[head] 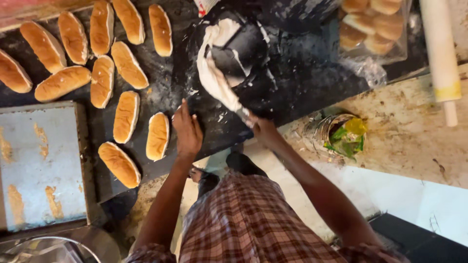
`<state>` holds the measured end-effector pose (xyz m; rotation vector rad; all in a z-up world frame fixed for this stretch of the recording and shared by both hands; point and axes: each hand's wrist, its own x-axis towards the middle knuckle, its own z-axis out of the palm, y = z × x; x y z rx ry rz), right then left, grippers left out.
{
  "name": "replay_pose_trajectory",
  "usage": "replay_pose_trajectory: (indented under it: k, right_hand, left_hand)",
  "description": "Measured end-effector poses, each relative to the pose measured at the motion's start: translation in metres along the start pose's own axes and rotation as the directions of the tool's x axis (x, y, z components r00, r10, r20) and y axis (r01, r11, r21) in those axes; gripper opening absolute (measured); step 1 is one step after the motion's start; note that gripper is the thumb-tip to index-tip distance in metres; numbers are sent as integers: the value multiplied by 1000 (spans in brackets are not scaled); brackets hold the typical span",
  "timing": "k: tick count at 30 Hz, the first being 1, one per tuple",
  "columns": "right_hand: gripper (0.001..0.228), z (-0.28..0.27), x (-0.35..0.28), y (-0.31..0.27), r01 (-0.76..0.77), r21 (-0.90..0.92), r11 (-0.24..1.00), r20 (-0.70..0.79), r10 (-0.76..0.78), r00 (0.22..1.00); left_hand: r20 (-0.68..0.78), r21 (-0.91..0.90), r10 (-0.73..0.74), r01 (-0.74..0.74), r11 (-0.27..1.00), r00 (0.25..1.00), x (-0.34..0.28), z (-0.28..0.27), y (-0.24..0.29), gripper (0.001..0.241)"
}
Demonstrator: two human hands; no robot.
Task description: The person scoops a white creamy filling from a bucket onto a countertop and then spreads it onto sliced bread buns using a metal spatula. The filled buns are placed on a metal tray.
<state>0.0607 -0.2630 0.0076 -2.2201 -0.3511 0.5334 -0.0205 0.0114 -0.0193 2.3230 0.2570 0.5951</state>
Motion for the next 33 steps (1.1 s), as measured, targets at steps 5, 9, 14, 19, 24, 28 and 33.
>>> replay_pose_trajectory:
  k: [5, 9, 14, 19, 24, 28, 33]
  right_hand:
    - [57, -60, -35, -41, -445, 317, 837, 346, 335, 876]
    - [53, -108, -11, -29, -268, 141, 953, 219, 234, 947]
    - [48, -102, 41, 11, 338, -655, 676, -100, -521, 847]
    - [26, -81, 39, 6, 343, -318, 884, 25, -354, 935]
    - [26, -122, 108, 6, 285, -806, 519, 243, -149, 959]
    - [24, -126, 127, 9, 338, -449, 827, 229, -259, 938]
    - [21, -126, 131, 16, 341, -819, 462, 330, -106, 938]
  left_hand:
    - [21, 88, 23, -25, 996, 999, 4, 1, 7, 59]
    - [78, 168, -42, 29, 985, 996, 7, 6, 8, 61]
    - [70, 219, -70, 53, 974, 995, 5, 9, 10, 61]
    - [79, 205, -109, 91, 975, 991, 4, 7, 8, 60]
    - [103, 275, -131, 98, 956, 986, 6, 11, 15, 60]
    - [89, 286, -137, 106, 952, 987, 10, 8, 19, 60]
    - [104, 301, -139, 102, 948, 985, 6, 7, 21, 61]
